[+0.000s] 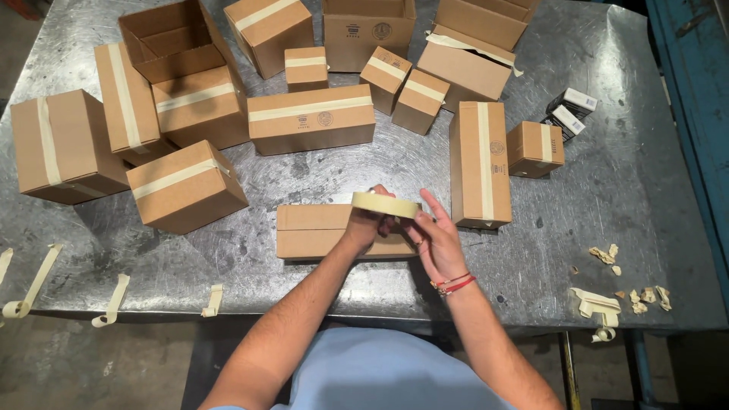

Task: The person applies tape to several cardboard boxes on a metal workbench by hand, using a roll of tape to secure the flaps of boxes of various sizes and shapes.

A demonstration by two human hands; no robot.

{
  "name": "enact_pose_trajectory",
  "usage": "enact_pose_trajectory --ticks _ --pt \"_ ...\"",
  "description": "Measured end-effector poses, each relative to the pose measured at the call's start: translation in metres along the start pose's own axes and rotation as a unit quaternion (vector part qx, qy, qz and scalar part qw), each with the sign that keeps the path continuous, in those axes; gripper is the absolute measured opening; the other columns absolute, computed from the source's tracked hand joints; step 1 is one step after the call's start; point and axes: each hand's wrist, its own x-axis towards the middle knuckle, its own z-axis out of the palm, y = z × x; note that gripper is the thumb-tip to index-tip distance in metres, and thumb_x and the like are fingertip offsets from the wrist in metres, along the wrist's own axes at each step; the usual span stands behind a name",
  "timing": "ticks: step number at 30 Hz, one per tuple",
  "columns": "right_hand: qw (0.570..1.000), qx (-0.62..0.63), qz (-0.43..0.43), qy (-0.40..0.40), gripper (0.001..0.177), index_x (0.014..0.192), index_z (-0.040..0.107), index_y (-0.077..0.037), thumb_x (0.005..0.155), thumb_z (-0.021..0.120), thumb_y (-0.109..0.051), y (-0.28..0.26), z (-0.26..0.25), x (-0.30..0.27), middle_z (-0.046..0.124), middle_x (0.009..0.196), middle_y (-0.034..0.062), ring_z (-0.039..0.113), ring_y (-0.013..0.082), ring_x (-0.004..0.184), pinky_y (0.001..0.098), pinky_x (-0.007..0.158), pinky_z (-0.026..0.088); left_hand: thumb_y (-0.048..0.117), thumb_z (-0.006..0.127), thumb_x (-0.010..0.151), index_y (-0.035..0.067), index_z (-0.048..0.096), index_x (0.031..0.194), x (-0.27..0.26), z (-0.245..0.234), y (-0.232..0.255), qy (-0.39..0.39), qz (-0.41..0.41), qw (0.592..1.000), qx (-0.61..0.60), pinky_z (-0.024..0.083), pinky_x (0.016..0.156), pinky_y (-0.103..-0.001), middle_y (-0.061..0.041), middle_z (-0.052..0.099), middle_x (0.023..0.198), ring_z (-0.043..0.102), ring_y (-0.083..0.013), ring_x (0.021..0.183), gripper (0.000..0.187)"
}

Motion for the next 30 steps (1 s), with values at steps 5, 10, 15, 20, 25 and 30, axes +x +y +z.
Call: enact_pose_trajectory --ticks 5,10,15,20,25,30 --pt "0.99 -0.119 -0.054 0.059 0.063 0.144 0.041 -0.002 0.088 0.067 0.007 -0.026 -0.004 0.0 0.065 0.092 0.0099 0.073 0.0232 0.084 0.0372 0.082 0.067 0.015 0.064 0.1 0.007 0.057 0.082 -0.012 0.015 0.035 0.075 0.009 0.995 -0.058 0.045 0.032 -0.021 -0.012 0.057 0.048 0.055 -0.0143 0.034 0.02" --pt "0.96 -0.257 -0.071 0.083 0.063 0.137 0.035 -0.006 0.086 0.069 0.008 -0.06 -0.039 0.001 0.062 0.091 0.0133 0.07 0.0257 0.081 0.0434 0.078 0.068 0.014 0.074 0.093 0.009 0.053 0.084 0.001 0.005 -0.005 0.112 0.104 0.988 0.009 0.042 0.047 -0.02 -0.008 0.061 0.055 0.053 -0.0095 0.049 0.024" --pt "0.956 -0.272 -0.031 0.103 0.061 0.132 0.028 -0.008 0.086 0.062 0.009 -0.036 -0.058 0.013 0.059 0.093 0.015 0.07 0.0291 0.079 0.0466 0.078 0.066 0.005 0.073 0.083 0.011 0.051 0.102 -0.007 0.013 0.002 0.116 0.1 0.988 0.011 0.046 0.056 -0.022 -0.007 0.064 0.061 0.053 -0.0094 0.059 0.03" --pt "0.958 -0.262 -0.009 0.116 0.066 0.136 0.026 -0.008 0.088 0.07 0.003 -0.005 -0.078 0.024 0.058 0.1 0.0164 0.072 0.028 0.081 0.042 0.079 0.067 0.008 0.076 0.073 0.013 0.059 0.081 -0.004 0.012 -0.003 0.146 0.082 0.978 0.123 0.04 0.051 -0.02 0.004 0.041 0.041 0.041 -0.0047 0.049 0.019" --pt "0.95 -0.297 -0.009 0.093 0.063 0.134 0.028 -0.009 0.089 0.071 0.002 0.011 -0.096 0.036 0.059 0.097 0.0124 0.071 0.0232 0.083 0.0347 0.079 0.067 0.01 0.079 0.072 0.013 0.06 0.08 -0.005 0.011 -0.003 0.15 0.081 0.976 0.134 0.041 0.051 -0.021 0.004 0.038 0.041 0.04 -0.004 0.048 0.021" --pt "0.958 -0.273 0.005 0.082 0.062 0.133 0.033 -0.01 0.089 0.077 -0.004 0.017 -0.07 0.022 0.063 0.102 0.0121 0.07 0.0199 0.089 0.0283 0.077 0.062 0.011 0.08 0.069 0.014 0.06 0.079 -0.011 0.014 0.009 0.143 0.087 0.978 0.122 0.042 0.054 -0.021 0.003 0.038 0.04 0.042 -0.0036 0.051 0.023"
